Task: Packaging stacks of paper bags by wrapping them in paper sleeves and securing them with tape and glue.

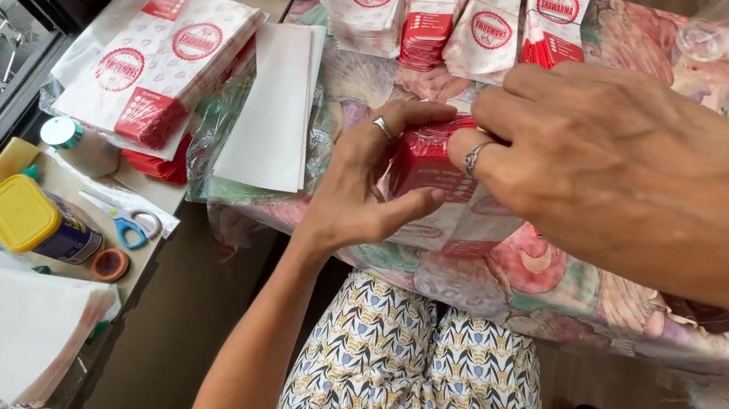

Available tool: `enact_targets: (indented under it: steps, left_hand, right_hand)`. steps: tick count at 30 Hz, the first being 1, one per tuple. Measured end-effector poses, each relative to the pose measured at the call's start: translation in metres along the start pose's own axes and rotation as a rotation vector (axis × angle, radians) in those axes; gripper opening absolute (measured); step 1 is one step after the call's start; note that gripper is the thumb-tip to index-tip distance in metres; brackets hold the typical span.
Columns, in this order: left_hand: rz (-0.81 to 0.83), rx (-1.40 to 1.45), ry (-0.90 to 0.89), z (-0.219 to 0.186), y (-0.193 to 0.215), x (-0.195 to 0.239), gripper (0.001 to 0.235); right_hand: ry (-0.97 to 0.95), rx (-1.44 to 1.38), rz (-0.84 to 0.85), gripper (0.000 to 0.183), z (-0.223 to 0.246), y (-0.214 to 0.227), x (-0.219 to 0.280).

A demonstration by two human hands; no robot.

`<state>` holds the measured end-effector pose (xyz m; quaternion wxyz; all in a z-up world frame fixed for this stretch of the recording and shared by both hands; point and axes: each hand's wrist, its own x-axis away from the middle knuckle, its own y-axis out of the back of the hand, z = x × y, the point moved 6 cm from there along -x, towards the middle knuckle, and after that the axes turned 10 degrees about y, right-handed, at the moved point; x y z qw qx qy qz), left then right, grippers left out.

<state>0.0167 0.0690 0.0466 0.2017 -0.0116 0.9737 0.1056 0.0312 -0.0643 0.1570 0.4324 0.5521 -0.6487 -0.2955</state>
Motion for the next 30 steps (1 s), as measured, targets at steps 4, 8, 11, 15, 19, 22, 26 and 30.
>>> enact_targets:
  steps: [4, 8, 11, 15, 19, 22, 26, 30]
  left_hand:
    - [-0.046, -0.029, -0.008, -0.002, -0.001, 0.002, 0.059]
    - [-0.066, -0.057, 0.025, -0.004, -0.004, 0.002, 0.061]
    - [-0.121, -0.059, -0.003, -0.003, -0.006, 0.002, 0.063]
    - [-0.261, -0.118, -0.046, 0.002, -0.011, 0.002, 0.062]
    - [-0.310, -0.109, -0.030, 0.017, -0.016, 0.002, 0.047]
    - [-0.275, -0.115, -0.012, 0.019, -0.016, 0.004, 0.046]
    - [-0.226, -0.017, -0.006, 0.021, -0.020, 0.012, 0.045]
    - [-0.208, -0.051, -0.110, 0.011, -0.022, 0.025, 0.040]
  right_hand:
    - [0.035, 0.129, -0.076, 0.011, 0.002, -0.003, -0.011]
    - [0.042, 0.144, -0.045, 0.009, 0.002, -0.012, -0.015]
    - [0.007, 0.143, -0.063, 0.010, 0.000, -0.015, -0.017]
    - [-0.023, 0.224, -0.023, 0.021, -0.002, -0.020, -0.020]
    - [-0.038, 0.175, 0.012, 0.011, -0.008, -0.022, -0.018]
    - [0.058, -0.060, 0.123, 0.029, -0.017, -0.025, -0.010]
    - [0.052, -0.317, 0.166, 0.036, -0.035, -0.044, -0.003]
    - [0.112, -0.550, 0.064, 0.042, -0.035, -0.042, -0.004]
